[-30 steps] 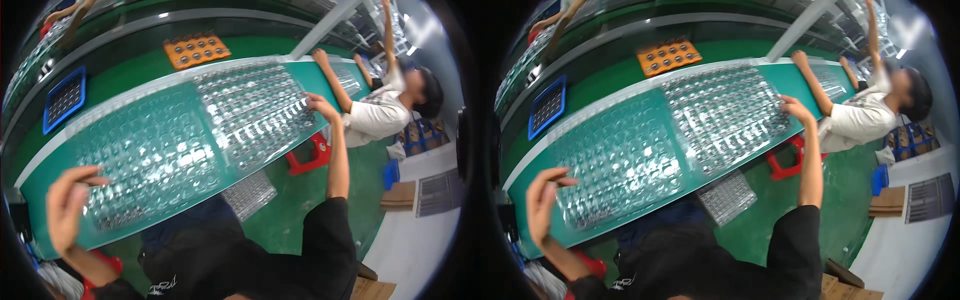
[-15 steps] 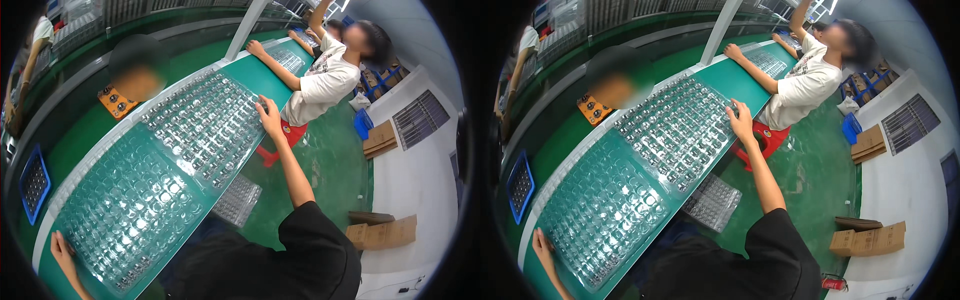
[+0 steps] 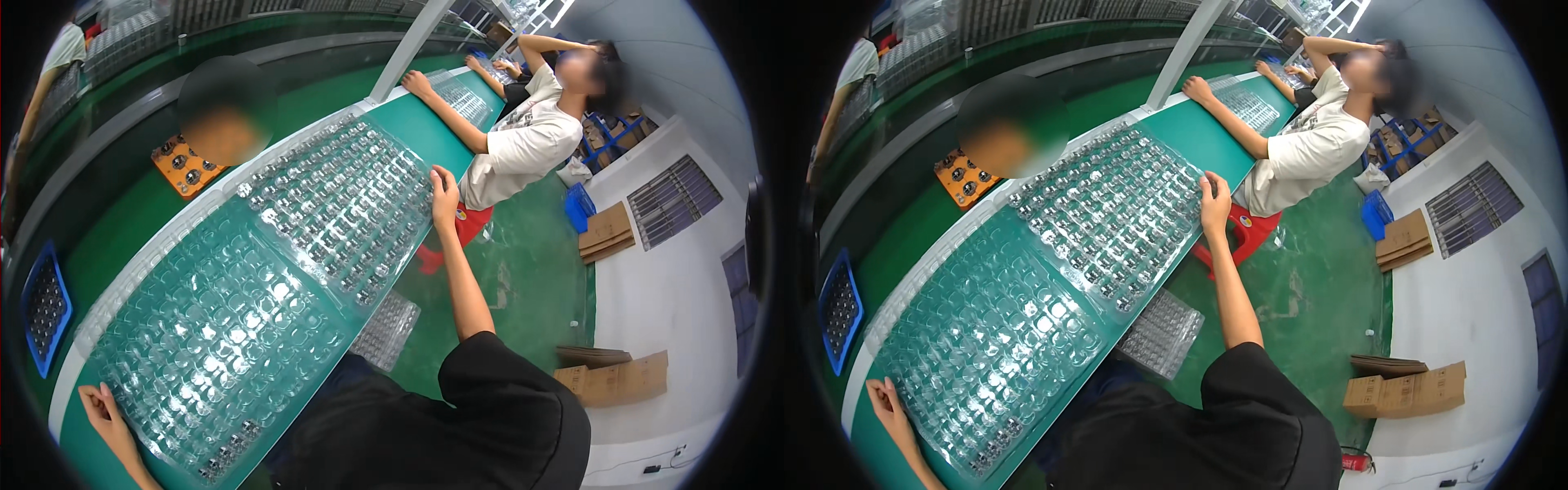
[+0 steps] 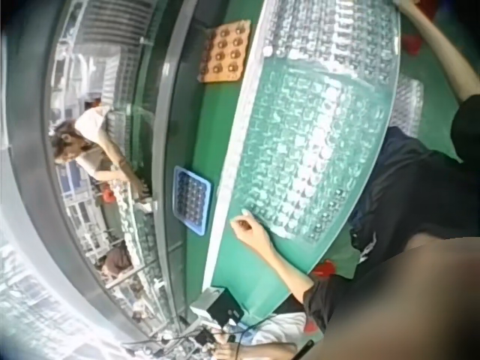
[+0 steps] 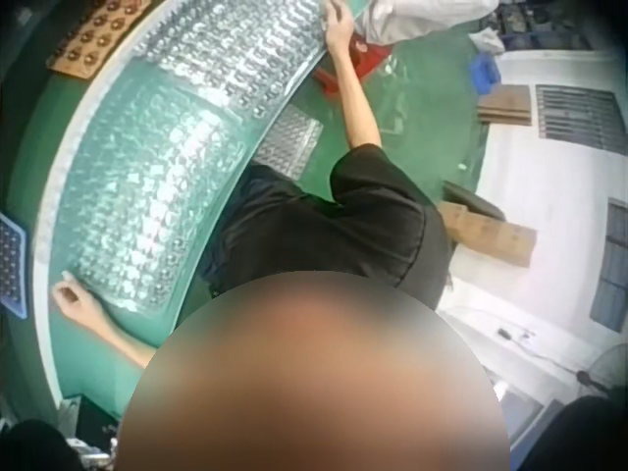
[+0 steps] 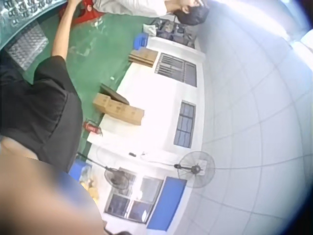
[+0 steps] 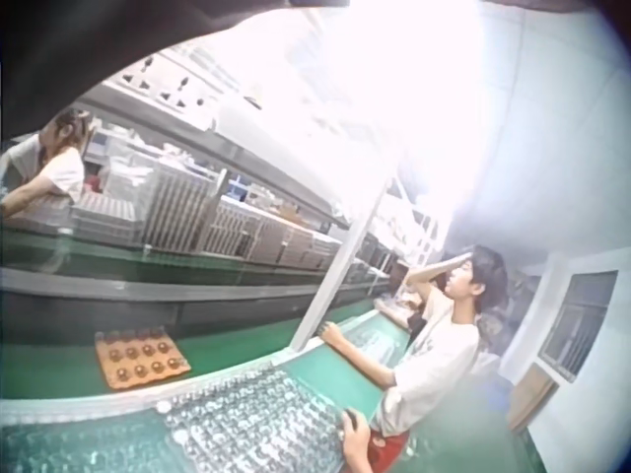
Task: Manually placing small electronic components into organized plastic trays on an assembly line.
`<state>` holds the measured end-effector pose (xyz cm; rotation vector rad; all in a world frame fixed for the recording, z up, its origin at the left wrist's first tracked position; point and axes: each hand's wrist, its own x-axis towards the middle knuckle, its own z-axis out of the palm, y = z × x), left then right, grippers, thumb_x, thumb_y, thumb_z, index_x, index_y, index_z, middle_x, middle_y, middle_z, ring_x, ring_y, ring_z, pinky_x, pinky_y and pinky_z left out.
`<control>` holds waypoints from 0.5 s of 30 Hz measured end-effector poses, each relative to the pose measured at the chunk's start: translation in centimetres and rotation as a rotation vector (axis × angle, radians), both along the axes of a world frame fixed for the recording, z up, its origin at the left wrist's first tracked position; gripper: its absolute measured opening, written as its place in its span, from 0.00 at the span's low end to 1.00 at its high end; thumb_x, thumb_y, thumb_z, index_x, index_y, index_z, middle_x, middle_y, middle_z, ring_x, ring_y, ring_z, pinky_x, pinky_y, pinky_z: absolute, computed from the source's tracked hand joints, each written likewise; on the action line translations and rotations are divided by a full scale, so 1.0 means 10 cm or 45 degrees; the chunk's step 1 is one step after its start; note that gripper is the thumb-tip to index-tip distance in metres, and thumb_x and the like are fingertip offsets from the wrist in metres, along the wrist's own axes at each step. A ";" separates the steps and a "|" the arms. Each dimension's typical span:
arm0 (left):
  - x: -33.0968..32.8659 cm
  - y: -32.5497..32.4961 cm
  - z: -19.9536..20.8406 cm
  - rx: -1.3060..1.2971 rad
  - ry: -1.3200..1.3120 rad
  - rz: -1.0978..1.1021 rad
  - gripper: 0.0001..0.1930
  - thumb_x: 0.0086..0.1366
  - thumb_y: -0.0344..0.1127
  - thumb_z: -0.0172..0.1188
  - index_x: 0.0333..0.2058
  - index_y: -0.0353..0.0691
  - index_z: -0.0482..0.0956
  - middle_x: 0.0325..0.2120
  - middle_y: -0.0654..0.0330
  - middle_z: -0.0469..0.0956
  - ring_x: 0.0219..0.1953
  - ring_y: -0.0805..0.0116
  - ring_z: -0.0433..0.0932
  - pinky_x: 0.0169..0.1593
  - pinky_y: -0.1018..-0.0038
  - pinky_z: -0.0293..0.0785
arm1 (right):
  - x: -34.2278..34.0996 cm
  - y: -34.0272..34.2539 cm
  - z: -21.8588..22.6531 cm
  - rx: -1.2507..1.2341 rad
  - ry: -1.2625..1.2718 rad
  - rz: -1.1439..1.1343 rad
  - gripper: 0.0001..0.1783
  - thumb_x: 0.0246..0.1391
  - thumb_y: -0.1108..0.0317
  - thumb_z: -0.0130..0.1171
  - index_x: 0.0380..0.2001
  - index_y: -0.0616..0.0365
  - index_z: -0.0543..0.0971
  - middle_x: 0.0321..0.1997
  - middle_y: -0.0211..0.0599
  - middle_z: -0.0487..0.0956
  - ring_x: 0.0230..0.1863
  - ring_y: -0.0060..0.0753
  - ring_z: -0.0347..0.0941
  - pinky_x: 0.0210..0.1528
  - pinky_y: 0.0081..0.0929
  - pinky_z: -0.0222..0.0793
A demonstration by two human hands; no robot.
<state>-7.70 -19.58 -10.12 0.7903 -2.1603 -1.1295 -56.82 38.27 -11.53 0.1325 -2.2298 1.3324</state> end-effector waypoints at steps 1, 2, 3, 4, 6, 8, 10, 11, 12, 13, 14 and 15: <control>-0.02 0.04 0.04 -0.022 -0.001 0.017 0.12 0.74 0.37 0.50 0.31 0.42 0.61 0.24 0.71 0.51 0.25 0.83 0.50 0.28 0.81 0.47 | -0.01 0.00 -0.01 -0.017 0.012 0.014 0.18 0.63 0.63 0.55 0.49 0.66 0.77 0.46 0.38 0.79 0.48 0.27 0.73 0.54 0.23 0.65; -0.02 0.08 0.07 -0.044 -0.002 0.034 0.11 0.74 0.37 0.50 0.33 0.42 0.61 0.26 0.71 0.50 0.27 0.82 0.49 0.29 0.80 0.47 | -0.02 0.00 -0.03 -0.034 0.023 0.028 0.18 0.63 0.63 0.55 0.49 0.66 0.77 0.46 0.38 0.79 0.48 0.27 0.73 0.54 0.23 0.65; -0.04 0.10 0.07 -0.043 -0.001 0.028 0.11 0.74 0.37 0.50 0.33 0.42 0.61 0.26 0.71 0.50 0.27 0.82 0.49 0.29 0.80 0.47 | -0.01 -0.01 -0.02 -0.033 0.024 0.022 0.18 0.63 0.63 0.55 0.49 0.66 0.77 0.46 0.38 0.79 0.48 0.27 0.73 0.54 0.23 0.65; -0.05 0.12 0.07 -0.059 -0.024 0.059 0.10 0.74 0.37 0.50 0.35 0.42 0.61 0.27 0.70 0.50 0.27 0.81 0.49 0.30 0.80 0.47 | 0.00 -0.01 -0.01 -0.030 0.026 0.021 0.18 0.63 0.63 0.55 0.49 0.66 0.77 0.46 0.38 0.79 0.48 0.27 0.73 0.54 0.22 0.65; -0.05 0.12 0.07 -0.074 -0.052 0.084 0.09 0.74 0.37 0.50 0.36 0.41 0.61 0.27 0.70 0.49 0.28 0.80 0.49 0.31 0.80 0.47 | 0.00 0.01 -0.03 -0.026 0.023 0.013 0.18 0.63 0.64 0.55 0.50 0.66 0.77 0.46 0.38 0.79 0.49 0.26 0.73 0.54 0.22 0.65; -0.05 0.11 0.08 -0.104 -0.054 0.059 0.08 0.75 0.37 0.49 0.38 0.41 0.62 0.27 0.70 0.50 0.28 0.80 0.49 0.31 0.80 0.48 | -0.04 0.04 -0.06 -0.054 0.075 0.024 0.17 0.61 0.63 0.57 0.47 0.64 0.78 0.46 0.42 0.79 0.47 0.33 0.76 0.53 0.28 0.68; -0.06 0.13 0.08 -0.087 -0.049 0.077 0.08 0.75 0.38 0.49 0.39 0.41 0.63 0.26 0.70 0.51 0.28 0.80 0.50 0.32 0.80 0.49 | -0.02 0.01 -0.04 -0.021 0.057 0.024 0.17 0.61 0.64 0.56 0.48 0.65 0.78 0.47 0.40 0.79 0.48 0.30 0.74 0.54 0.25 0.66; -0.07 0.14 0.09 -0.071 -0.040 0.100 0.08 0.75 0.38 0.49 0.40 0.40 0.63 0.26 0.70 0.51 0.28 0.80 0.50 0.32 0.80 0.49 | -0.01 0.00 -0.03 0.011 0.043 0.027 0.17 0.62 0.65 0.55 0.50 0.66 0.77 0.47 0.38 0.79 0.49 0.27 0.73 0.55 0.23 0.65; -0.07 0.13 0.08 -0.072 -0.040 0.096 0.08 0.75 0.38 0.49 0.40 0.40 0.63 0.26 0.70 0.51 0.28 0.80 0.50 0.32 0.80 0.49 | 0.00 0.00 -0.02 0.047 0.031 0.006 0.17 0.62 0.66 0.54 0.50 0.66 0.77 0.48 0.37 0.79 0.49 0.26 0.73 0.55 0.22 0.64; -0.07 0.11 0.07 -0.065 -0.022 0.085 0.08 0.75 0.38 0.49 0.41 0.41 0.64 0.26 0.70 0.52 0.28 0.80 0.51 0.32 0.80 0.49 | -0.02 0.02 -0.04 0.046 0.031 0.003 0.17 0.62 0.66 0.54 0.50 0.66 0.77 0.48 0.37 0.79 0.49 0.26 0.73 0.55 0.22 0.64; -0.07 0.11 0.06 -0.058 -0.004 0.073 0.08 0.75 0.39 0.49 0.41 0.41 0.64 0.25 0.70 0.52 0.28 0.81 0.51 0.32 0.80 0.49 | -0.06 0.04 -0.08 0.019 0.046 0.018 0.17 0.62 0.67 0.54 0.50 0.67 0.76 0.48 0.37 0.79 0.49 0.26 0.73 0.55 0.22 0.65; -0.07 0.13 0.08 -0.058 -0.007 0.072 0.08 0.75 0.39 0.49 0.41 0.41 0.64 0.25 0.70 0.52 0.28 0.81 0.51 0.32 0.80 0.49 | -0.06 0.04 -0.09 -0.006 0.059 0.036 0.17 0.62 0.67 0.54 0.50 0.67 0.76 0.48 0.37 0.79 0.49 0.26 0.73 0.55 0.22 0.65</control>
